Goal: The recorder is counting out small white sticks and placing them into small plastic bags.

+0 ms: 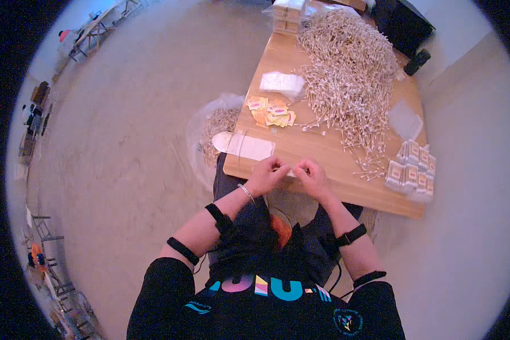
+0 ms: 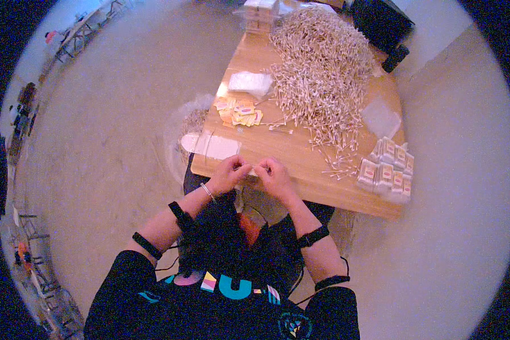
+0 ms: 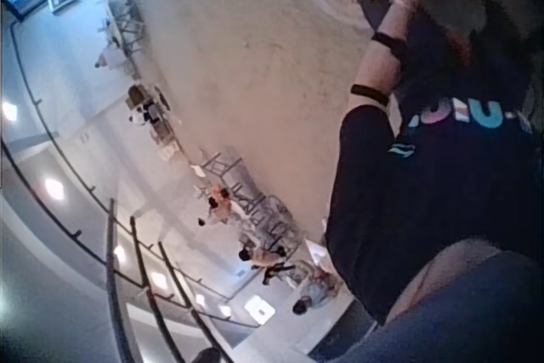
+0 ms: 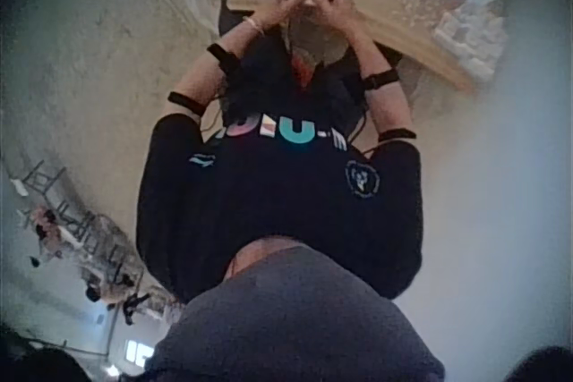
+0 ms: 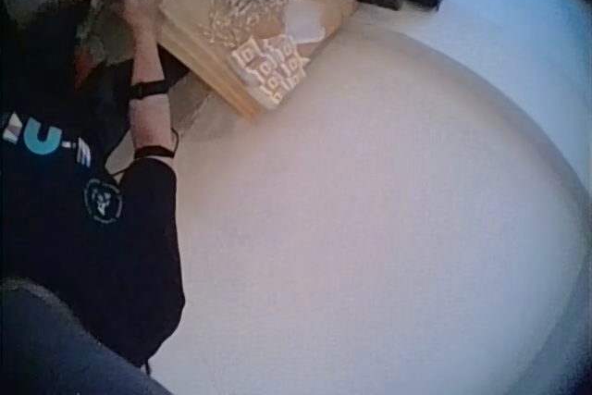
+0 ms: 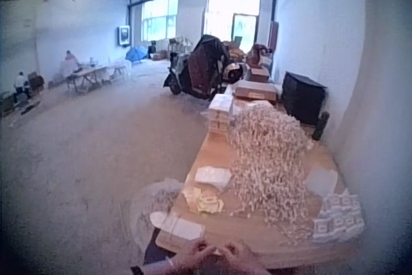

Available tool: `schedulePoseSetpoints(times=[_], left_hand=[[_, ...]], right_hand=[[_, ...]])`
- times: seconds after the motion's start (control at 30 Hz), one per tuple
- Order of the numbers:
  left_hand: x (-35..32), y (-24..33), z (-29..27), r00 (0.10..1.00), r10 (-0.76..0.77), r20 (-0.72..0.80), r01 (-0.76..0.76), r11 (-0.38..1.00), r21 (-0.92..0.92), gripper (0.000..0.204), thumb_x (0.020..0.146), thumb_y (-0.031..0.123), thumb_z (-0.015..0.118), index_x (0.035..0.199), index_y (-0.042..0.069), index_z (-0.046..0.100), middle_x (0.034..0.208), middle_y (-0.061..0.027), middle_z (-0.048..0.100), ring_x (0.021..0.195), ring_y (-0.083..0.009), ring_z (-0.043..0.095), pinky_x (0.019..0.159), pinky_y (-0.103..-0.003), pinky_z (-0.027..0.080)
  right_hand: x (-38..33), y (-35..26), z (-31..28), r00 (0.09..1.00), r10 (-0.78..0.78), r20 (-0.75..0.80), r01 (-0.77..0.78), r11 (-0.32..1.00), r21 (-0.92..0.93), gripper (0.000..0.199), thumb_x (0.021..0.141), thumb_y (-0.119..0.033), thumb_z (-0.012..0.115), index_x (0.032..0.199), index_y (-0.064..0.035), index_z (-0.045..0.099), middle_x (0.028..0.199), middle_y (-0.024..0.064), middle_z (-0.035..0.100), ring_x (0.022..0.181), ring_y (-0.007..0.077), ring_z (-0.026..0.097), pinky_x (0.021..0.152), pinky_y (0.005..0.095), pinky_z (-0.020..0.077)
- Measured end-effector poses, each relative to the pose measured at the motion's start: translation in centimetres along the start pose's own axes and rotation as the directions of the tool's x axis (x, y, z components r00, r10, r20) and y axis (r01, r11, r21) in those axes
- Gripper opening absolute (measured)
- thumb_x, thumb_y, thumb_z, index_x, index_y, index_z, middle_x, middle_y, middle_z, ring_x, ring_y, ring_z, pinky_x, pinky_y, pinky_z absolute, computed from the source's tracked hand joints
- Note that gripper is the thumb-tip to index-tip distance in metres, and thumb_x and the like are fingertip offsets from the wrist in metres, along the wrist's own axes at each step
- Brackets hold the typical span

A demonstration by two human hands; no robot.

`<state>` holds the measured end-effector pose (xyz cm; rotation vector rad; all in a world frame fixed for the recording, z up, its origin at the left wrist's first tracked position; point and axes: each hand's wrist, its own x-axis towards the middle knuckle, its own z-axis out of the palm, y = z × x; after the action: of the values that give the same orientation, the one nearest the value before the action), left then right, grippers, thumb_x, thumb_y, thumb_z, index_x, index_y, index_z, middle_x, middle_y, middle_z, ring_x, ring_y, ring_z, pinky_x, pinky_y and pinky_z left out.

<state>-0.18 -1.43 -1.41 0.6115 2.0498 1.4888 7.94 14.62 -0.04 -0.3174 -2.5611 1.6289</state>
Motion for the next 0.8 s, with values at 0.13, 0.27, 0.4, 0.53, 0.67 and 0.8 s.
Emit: schedulePoseSetpoints(times=[0.13,0.27,0.4,0.53,0.67,0.8], left_hand=[[0.4,-0.3,0.0,0.994,-0.051,0.094,0.061,0.992,-0.109,0.023,0.081,0.024,0.062,0.082,0.001,0.059,0.075,-0.0042,0.061,0.068,-0.0098,0.055,0.063,-0.026,0.046],[0.4,0.1,-0.1,0.988,-0.090,0.124,0.106,0.985,-0.133,0.024,0.080,0.025,0.062,0.087,0.002,0.060,0.078,-0.0036,0.063,0.069,-0.0117,0.055,0.063,-0.025,0.045],[-0.1,-0.1,0.0,0.995,0.009,0.096,-0.005,0.999,-0.044,0.023,0.082,0.020,0.062,0.098,0.002,0.060,0.085,-0.0044,0.062,0.076,-0.0128,0.057,0.069,-0.026,0.046],[-1.0,0.9,0.0,0.975,0.221,-0.005,-0.221,0.972,-0.076,0.024,0.082,0.014,0.062,0.103,0.003,0.059,0.094,-0.0081,0.061,0.085,-0.0170,0.058,0.078,-0.030,0.047],[-0.9,0.6,-0.6,0.900,0.436,-0.022,-0.426,0.888,0.172,0.023,0.078,0.011,0.064,0.099,0.004,0.061,0.094,-0.0100,0.063,0.091,-0.0240,0.059,0.081,-0.033,0.047],[-0.7,0.5,-0.3,0.790,0.609,-0.066,-0.556,0.759,0.340,0.020,0.075,0.007,0.065,0.094,0.005,0.062,0.092,-0.0090,0.063,0.087,-0.0261,0.058,0.077,-0.034,0.047]], right_hand=[[-0.1,1.9,0.5,0.991,0.105,0.080,-0.120,0.972,0.204,0.018,0.080,-0.021,0.060,0.082,-0.0026,0.059,0.076,0.0052,0.059,0.071,0.0141,0.054,0.066,0.0270,0.0441],[0.3,2.5,0.5,0.990,0.089,0.110,-0.116,0.953,0.279,0.017,0.081,-0.021,0.060,0.082,-0.0033,0.059,0.075,0.0020,0.058,0.070,0.0105,0.052,0.064,0.0252,0.0431],[-0.1,1.5,0.3,0.998,0.047,0.040,-0.054,0.982,0.183,0.015,0.081,-0.018,0.061,0.084,-0.0029,0.059,0.077,0.0030,0.059,0.070,0.0108,0.054,0.065,0.0260,0.0450],[-0.7,0.4,0.0,0.998,0.008,-0.062,0.003,0.985,0.175,0.015,0.080,-0.014,0.062,0.090,-0.0031,0.061,0.082,0.0049,0.062,0.075,0.0126,0.058,0.068,0.0281,0.0473],[-1.3,-0.4,-0.6,0.979,-0.179,-0.101,0.181,0.983,0.013,0.014,0.079,-0.009,0.064,0.091,-0.0033,0.063,0.081,0.0043,0.063,0.077,0.0139,0.059,0.069,0.0273,0.0465],[-1.2,-0.6,-1.1,0.914,-0.388,-0.118,0.356,0.907,-0.225,0.011,0.076,-0.009,0.065,0.086,-0.0056,0.065,0.081,0.0091,0.064,0.074,0.0242,0.061,0.066,0.0312,0.0483]])
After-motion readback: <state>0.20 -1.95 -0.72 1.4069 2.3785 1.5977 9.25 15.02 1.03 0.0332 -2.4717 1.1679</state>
